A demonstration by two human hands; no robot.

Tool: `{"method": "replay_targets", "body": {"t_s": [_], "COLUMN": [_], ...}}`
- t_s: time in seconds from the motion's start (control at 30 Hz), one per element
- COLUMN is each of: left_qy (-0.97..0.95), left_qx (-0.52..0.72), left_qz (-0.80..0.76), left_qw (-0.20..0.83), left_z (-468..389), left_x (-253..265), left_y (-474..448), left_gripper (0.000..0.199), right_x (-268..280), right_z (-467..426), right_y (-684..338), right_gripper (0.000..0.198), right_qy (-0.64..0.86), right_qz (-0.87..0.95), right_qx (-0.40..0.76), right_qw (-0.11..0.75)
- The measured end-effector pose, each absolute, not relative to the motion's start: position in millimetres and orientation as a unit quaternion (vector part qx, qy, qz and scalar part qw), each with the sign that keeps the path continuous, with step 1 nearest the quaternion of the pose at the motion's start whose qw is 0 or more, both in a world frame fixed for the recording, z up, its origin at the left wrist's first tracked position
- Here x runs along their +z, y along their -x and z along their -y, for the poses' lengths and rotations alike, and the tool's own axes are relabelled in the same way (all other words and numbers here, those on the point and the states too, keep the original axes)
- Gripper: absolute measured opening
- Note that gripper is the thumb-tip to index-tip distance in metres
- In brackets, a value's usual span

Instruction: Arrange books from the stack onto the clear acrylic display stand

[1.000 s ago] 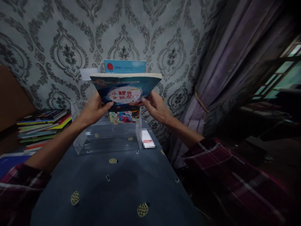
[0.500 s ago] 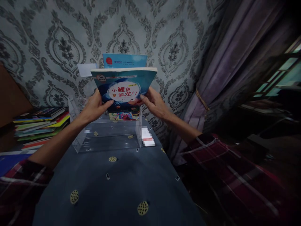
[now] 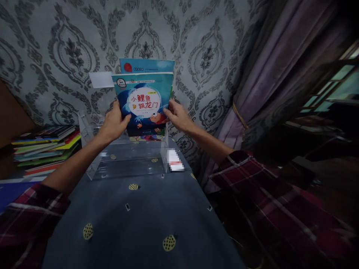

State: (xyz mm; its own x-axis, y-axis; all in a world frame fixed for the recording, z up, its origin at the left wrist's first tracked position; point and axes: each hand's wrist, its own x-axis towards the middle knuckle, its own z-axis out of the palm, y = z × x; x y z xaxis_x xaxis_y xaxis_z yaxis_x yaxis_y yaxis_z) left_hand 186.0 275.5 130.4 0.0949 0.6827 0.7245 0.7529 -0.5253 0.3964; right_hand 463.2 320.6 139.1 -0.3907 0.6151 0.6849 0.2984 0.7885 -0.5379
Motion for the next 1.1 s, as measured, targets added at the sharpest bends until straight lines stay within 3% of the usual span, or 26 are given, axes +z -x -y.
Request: {"method": "replay_targets", "body": {"t_s": [0.2, 0.4, 0.63, 0.8, 0.97, 1.1], "left_qy": [0.710, 0.708, 0.710, 0.705, 0.714, 0.708], "left_qx": [-0.453, -0.422, -0.308, -0.276, -0.268, -0.241], "left_qz": [0.531, 0.558, 0.622, 0.643, 0.642, 0.659], "left_qw": [0.095, 0.098, 0.115, 0.110, 0.081, 0.082], "left_z": [-275, -276, -261, -253, -248, -246], "left_x": [123, 124, 147, 148, 141, 136], "left_y": [-183, -182, -202, -207, -207, -211], "left_gripper": [0.041, 0.039, 0.041, 0.041, 0.039, 0.036], "right_x": [137, 135, 118, 110, 100, 95], "right_z": [-314, -317, -314, -306, -308, -312], "right_y": [-458, -455, -466, -464, -459, -456], "right_gripper": [0.012, 0.012, 0.008, 0.008, 0.040, 0.036], "right_qy": [0.345, 0.384, 0.441, 0.452, 0.449, 0.443], "right_qz": [0.821, 0.812, 0.812, 0.784, 0.738, 0.736], "right_qx": [0.007, -0.048, -0.019, 0.011, 0.055, 0.032], "right_qw": [0.456, 0.436, 0.382, 0.425, 0.501, 0.512]}}
